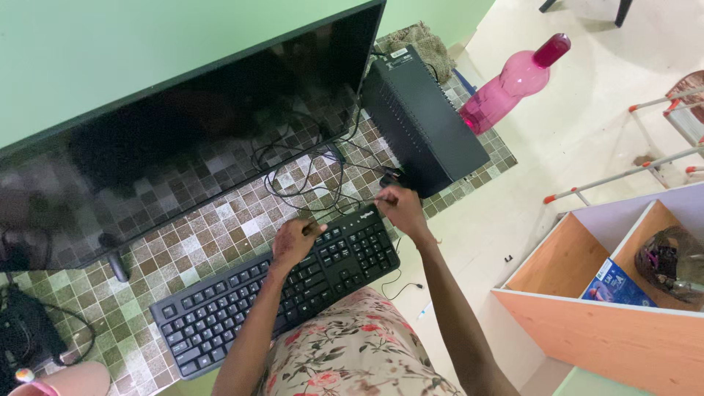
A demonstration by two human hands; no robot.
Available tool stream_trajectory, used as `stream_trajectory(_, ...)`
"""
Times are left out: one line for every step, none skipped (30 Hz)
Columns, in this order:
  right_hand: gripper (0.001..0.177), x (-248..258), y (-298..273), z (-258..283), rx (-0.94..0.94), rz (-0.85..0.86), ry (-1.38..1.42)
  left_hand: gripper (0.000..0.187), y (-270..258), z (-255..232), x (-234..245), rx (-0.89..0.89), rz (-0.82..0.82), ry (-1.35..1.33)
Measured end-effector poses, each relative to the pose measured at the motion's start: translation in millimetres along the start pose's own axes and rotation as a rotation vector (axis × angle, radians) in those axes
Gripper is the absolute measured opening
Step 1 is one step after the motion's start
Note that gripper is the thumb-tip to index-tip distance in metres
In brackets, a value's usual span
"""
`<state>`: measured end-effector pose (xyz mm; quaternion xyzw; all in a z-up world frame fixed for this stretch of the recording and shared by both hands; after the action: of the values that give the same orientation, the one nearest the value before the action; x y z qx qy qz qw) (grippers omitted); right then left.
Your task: The person connects a keyboard and a mouse to a computer system. They pick up the keyboard, place it on a desk, and then handle various cables to connect them to the CPU unit.
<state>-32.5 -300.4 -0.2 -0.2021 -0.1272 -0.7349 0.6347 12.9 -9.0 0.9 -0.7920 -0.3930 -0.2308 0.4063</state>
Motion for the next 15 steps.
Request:
stream_trajectory(0.012,-0.3,-7.8,8.0,-0.019,-0.002,0.008,0.05,0.4,3.3,-0.1,0.0,-0.042,-0.035)
stream_trajectory(0.014,-0.9,-15.3,16.8,-0.038,-0.004,0.016,0.046,2.5,7.0,0.0,0.001,-0.085,-0.071)
stream_trajectory(0.014,-2.0,-22.4,26.6,-0.039,-0.008,0.016,0.046,6.8,10.9,-0.2,-0.003,-0.083,-0.069)
stream_trajectory(0.014,-4.4,-30.7,36.7,-0.041,0.01,0.11,0.044,9.4,15.7,-1.2,0.016,-0.097,-0.061)
stream_trajectory(0.013,-6.6,-37.6,47.0,-0.044,0.028,0.203,0.042,11.7,20.6,-2.3,0.034,-0.111,-0.053)
stream_trajectory(0.013,-7.7,-42.8,57.5,-0.046,0.026,0.203,0.042,12.7,24.8,-3.9,0.033,-0.108,-0.053)
stream_trajectory(0.012,-9.5,-47.4,67.6,-0.083,0.054,0.197,0.033,12.0,27.0,-3.6,-0.06,-0.208,-0.081)
stream_trajectory(0.011,-11.7,-52.3,77.6,-0.121,0.085,0.191,0.025,10.1,29.2,-2.9,-0.15,-0.308,-0.11)
stream_trajectory(0.011,-13.6,-57.2,88.3,-0.125,0.086,0.192,0.025,10.1,32.5,-3.0,-0.149,-0.304,-0.111)
stream_trajectory(0.011,-15.9,-61.3,98.8,-0.118,0.094,0.195,0.022,10.7,35.6,-2.1,-0.137,-0.315,-0.17)
stream_trajectory(0.012,-17.9,-63.8,108.4,-0.111,0.102,0.199,0.019,11.6,37.6,-1.7,-0.126,-0.326,-0.23)
stream_trajectory(0.012,-20.0,-67.2,116.7,-0.118,0.107,0.201,0.019,10.7,39.1,-2.6,-0.119,-0.321,-0.23)
stream_trajectory(0.012,-22.2,-69.6,124.9,-0.079,0.12,0.198,0.016,9.8,39.0,-0.7,-0.184,-0.397,-0.247)
stream_trajectory(0.013,-25.2,-71.0,132.5,-0.038,0.132,0.196,0.014,6.9,38.3,1.7,-0.249,-0.473,-0.264)
stream_trajectory(0.013,-29.2,-73.3,138.7,-0.044,0.137,0.197,0.014,2.3,38.1,3.4,-0.243,-0.47,-0.264)
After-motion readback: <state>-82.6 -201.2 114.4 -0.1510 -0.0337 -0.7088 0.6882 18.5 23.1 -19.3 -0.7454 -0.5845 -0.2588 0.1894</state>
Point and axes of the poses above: each hand's wrist, its own y-axis towards the middle knuckle, its own x-axis out of the back of the hand, z = x × y, the point moved 2 cm from there along y, towards the middle knuckle, and after that the axes turned 2 degrees about z, right-handed, at the moved point
